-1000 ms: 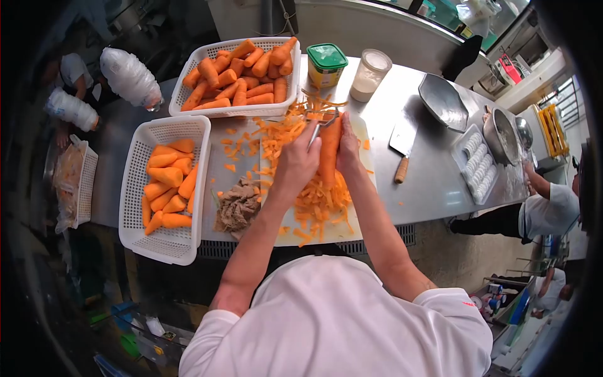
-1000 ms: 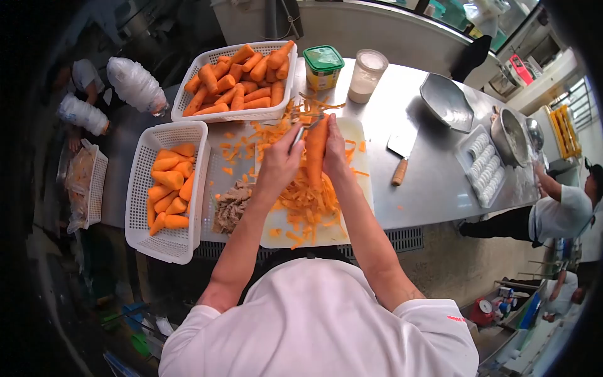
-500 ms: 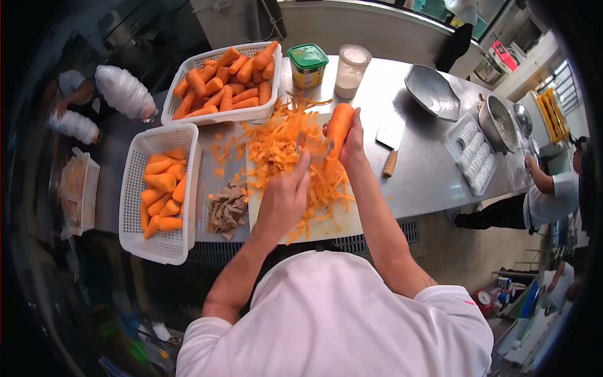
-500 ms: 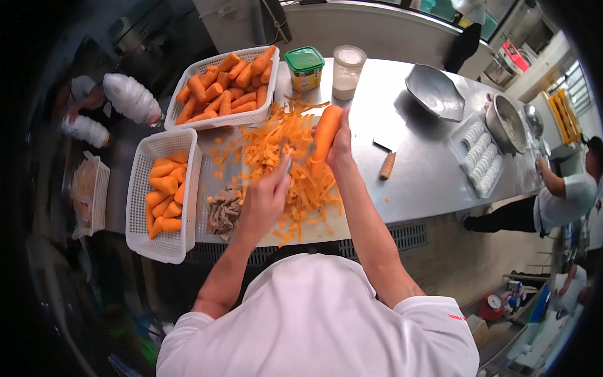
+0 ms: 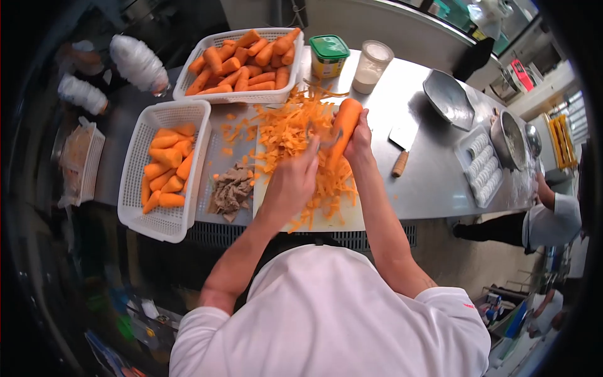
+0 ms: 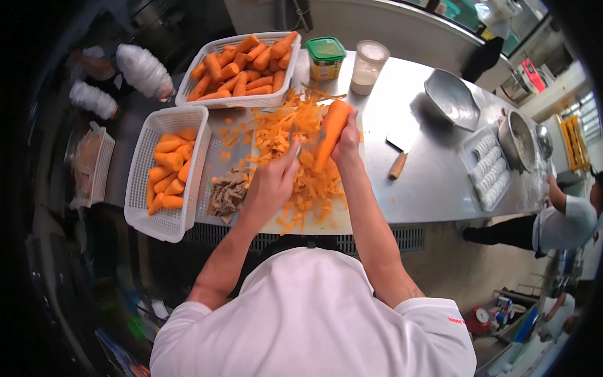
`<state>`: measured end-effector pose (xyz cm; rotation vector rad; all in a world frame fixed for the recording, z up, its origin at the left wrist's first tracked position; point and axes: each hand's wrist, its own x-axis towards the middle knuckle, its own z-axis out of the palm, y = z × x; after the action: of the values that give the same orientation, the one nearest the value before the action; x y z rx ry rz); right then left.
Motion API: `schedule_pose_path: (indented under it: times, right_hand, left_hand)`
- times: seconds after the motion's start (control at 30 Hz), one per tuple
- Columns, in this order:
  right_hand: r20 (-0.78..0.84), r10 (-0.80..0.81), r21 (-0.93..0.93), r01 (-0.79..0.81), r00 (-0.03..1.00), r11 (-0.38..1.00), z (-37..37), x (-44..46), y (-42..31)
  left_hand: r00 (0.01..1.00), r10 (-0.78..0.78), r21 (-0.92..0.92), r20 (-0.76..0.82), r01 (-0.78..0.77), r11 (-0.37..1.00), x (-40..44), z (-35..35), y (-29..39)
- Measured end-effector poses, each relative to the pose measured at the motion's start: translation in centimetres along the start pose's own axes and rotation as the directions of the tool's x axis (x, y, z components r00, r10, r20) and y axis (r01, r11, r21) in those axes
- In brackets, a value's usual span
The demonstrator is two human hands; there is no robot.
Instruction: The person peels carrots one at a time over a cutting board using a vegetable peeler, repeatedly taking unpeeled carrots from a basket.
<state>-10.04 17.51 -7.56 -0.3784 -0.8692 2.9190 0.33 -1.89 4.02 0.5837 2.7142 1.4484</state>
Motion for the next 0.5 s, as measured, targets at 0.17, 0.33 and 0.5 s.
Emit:
schedule_pose_path:
  times: [0.17,0.33,0.5]
  right_hand:
    - [0.027,0.065,-0.079,-0.063,0.998,0.995,0.3,-0.4,1.7]
    - [-0.105,-0.017,0.021,0.019,0.994,1.000,0.4,0.7,0.0]
    - [0.034,0.131,0.027,-0.132,0.991,0.991,0.7,-0.9,0.3]
  left_hand:
    - [0.994,0.028,0.048,-0.110,-0.022,0.999,4.9,3.7,-2.7]
    - [0.999,-0.035,0.085,0.040,0.032,0.996,-6.0,3.2,-3.0]
    - [0.998,-0.045,-0.029,-0.032,0.044,0.999,-0.6,-0.6,0.3]
